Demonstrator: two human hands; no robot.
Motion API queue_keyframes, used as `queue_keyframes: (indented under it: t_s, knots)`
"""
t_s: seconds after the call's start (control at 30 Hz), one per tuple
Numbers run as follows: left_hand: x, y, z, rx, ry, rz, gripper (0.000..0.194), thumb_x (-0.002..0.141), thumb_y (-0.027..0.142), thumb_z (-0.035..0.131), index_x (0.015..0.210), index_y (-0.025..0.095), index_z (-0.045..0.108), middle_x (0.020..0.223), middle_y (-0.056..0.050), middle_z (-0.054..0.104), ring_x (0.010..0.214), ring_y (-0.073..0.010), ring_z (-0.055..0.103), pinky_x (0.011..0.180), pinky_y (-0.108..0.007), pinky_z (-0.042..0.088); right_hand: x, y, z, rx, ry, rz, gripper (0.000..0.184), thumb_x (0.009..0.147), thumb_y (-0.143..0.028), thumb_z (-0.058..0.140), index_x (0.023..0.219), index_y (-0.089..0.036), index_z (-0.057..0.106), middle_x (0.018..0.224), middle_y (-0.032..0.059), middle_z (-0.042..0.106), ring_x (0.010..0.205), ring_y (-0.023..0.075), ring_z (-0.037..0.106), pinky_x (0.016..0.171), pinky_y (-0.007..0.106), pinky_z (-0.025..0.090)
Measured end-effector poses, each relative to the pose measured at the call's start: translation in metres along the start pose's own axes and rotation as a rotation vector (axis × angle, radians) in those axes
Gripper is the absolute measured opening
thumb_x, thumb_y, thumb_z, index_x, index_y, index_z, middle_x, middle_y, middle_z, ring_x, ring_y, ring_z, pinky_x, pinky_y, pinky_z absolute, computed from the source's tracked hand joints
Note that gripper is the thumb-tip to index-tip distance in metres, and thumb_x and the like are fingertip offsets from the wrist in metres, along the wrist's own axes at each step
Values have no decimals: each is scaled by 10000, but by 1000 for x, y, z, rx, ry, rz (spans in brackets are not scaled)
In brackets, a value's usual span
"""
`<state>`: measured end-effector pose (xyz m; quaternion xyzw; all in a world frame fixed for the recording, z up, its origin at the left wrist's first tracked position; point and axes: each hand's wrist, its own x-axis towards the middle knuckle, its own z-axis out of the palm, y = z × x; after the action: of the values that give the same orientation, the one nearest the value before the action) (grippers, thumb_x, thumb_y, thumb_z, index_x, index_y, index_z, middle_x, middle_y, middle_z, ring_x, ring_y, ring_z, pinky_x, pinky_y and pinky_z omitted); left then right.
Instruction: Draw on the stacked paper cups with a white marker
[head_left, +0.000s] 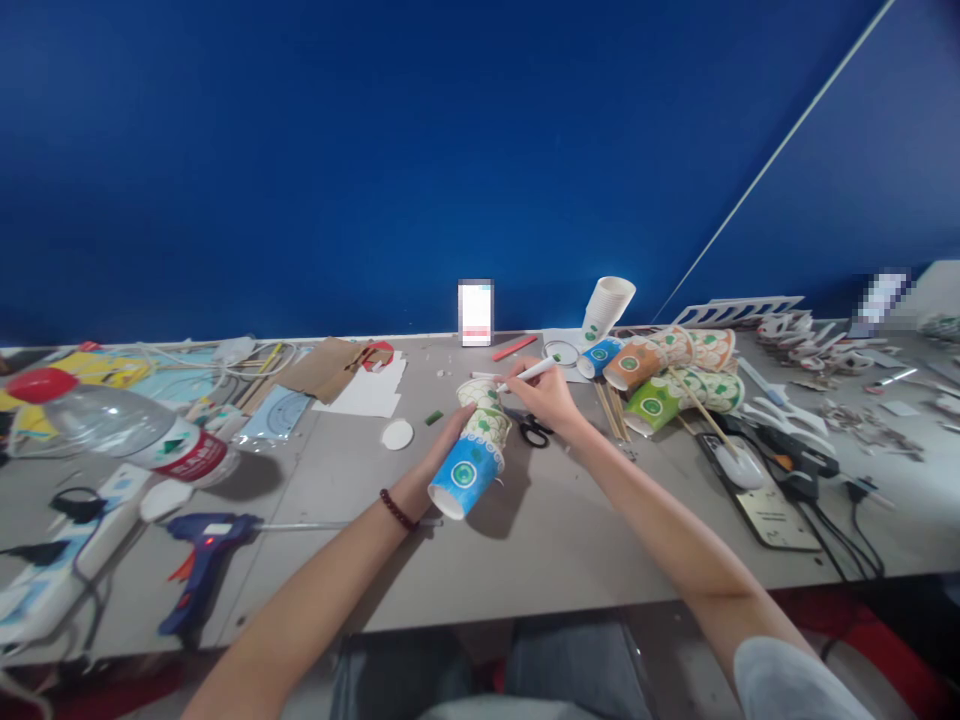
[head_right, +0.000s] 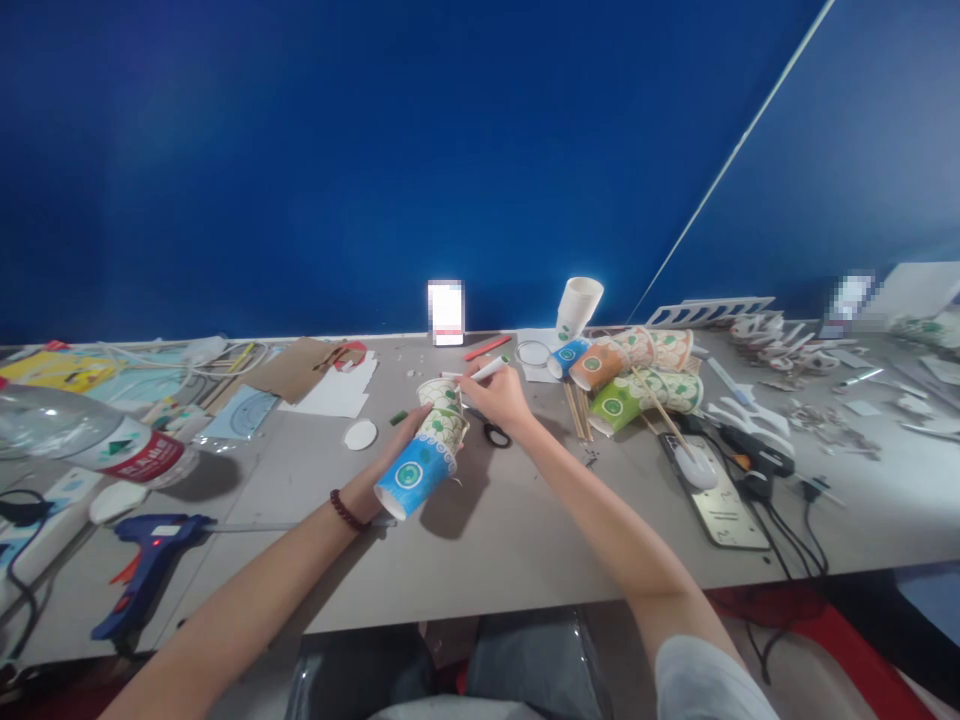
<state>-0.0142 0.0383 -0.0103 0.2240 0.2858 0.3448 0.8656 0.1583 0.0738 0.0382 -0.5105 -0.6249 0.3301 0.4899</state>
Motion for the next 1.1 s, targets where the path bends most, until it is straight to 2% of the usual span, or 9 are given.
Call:
queue_keyframes:
  t_s: [0.17, 0.27, 0.37, 0.63, 1.1]
  knots:
    - [-1, 0, 3, 16, 30, 50, 355, 830, 482, 635, 933, 143, 630, 777, -73, 671, 613, -187, 660, 570, -291, 549, 0, -1, 0, 101, 7, 1, 99, 705, -279, 618, 666, -189, 606, 679, 24, 687, 686, 180, 648, 588, 255, 470]
    - [-2, 0, 6, 36, 53, 51, 352, 817, 458, 660, 982, 149, 626, 796, -69, 677, 634, -190, 667, 585, -288, 548, -2, -3, 1, 127, 27, -35, 113, 703, -295, 631, 698, -182, 630, 722, 36, 697, 708, 186, 657, 632, 272, 501]
    - [-4, 1, 9, 46, 90, 72, 361, 808, 429, 680, 1030, 151, 619, 810, -65, 685, 651, -188, 671, 604, -285, 546, -4, -6, 2, 135, -6, -47, 138, 716, -319, 648, 728, -181, 642, 754, 47, 706, 723, 192, 674, 643, 277, 518]
    - [-3, 0, 7, 35, 70, 65, 348, 817, 437, 667, 1016, 157, 616, 773, -60, 672, 638, -190, 667, 615, -298, 544, -6, -5, 3, 102, -83, -77, 123, 747, -306, 655, 786, -191, 674, 824, 56, 741, 788, 217, 716, 697, 301, 552]
    - [1, -3, 6, 54, 91, 91, 342, 821, 419, 669, 1037, 165, 592, 819, -50, 654, 660, -167, 657, 601, -268, 523, -6, 1, 4, 34, -77, -77, 119, 759, -296, 648, 813, -199, 691, 883, 53, 761, 825, 222, 728, 743, 307, 567]
